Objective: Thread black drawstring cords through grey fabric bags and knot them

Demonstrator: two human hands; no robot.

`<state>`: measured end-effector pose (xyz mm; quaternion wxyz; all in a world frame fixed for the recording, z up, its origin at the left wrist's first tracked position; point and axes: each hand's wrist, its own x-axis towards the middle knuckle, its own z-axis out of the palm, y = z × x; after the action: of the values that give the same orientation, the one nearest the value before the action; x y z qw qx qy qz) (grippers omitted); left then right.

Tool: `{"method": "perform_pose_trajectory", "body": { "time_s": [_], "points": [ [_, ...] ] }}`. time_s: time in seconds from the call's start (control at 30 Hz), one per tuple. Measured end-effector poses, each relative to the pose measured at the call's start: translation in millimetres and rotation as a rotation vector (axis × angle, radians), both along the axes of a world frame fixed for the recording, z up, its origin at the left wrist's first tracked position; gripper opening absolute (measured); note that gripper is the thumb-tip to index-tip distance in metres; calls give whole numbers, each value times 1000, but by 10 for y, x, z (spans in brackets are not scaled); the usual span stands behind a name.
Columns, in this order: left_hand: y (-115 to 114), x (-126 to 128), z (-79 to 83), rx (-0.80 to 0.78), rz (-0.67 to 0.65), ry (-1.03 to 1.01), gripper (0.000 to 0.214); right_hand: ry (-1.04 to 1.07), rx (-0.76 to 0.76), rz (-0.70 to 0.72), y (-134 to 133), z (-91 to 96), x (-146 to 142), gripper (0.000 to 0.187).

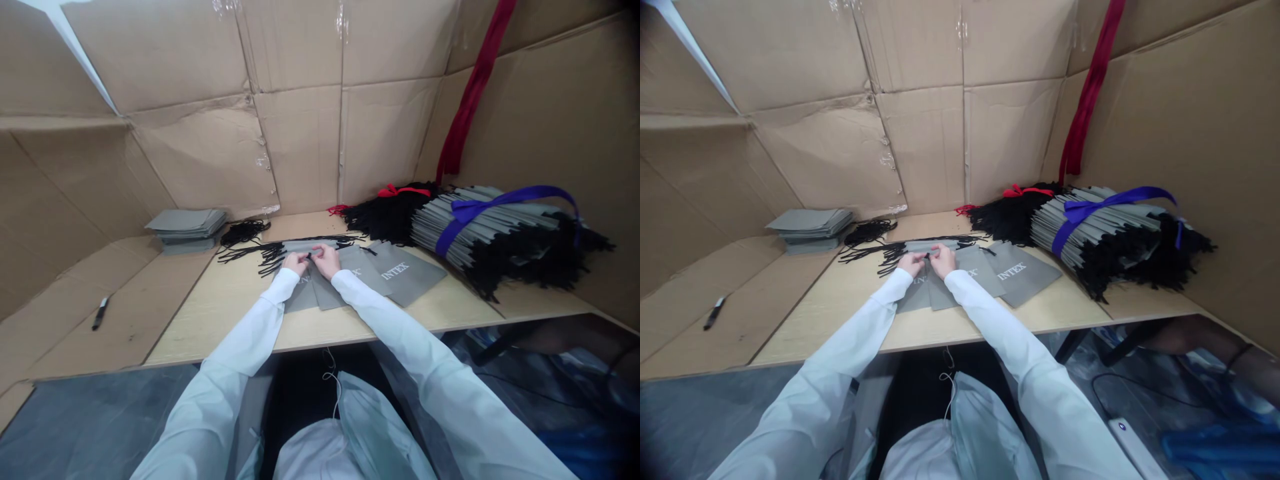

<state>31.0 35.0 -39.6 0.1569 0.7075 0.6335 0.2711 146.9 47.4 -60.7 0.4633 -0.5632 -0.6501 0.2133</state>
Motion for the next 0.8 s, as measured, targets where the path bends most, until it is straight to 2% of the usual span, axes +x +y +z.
{"method": "perform_pose_trajectory", "body": {
  "time_s": [0.1, 0.4, 0.63, 0.8],
  "points": [
    [21, -4, -37, 43, 1, 70, 37, -2, 15, 36, 12, -10, 8, 25],
    [76, 50, -126, 110, 42, 19, 33, -71, 54, 105, -19, 12, 20, 32],
    [168, -5, -184, 79, 62, -141, 33, -63, 74, 104, -11, -5, 48, 34],
    [230, -57, -243, 83, 8, -279, 34, -46, 82, 144, -17, 20, 78, 33]
  ]
}}
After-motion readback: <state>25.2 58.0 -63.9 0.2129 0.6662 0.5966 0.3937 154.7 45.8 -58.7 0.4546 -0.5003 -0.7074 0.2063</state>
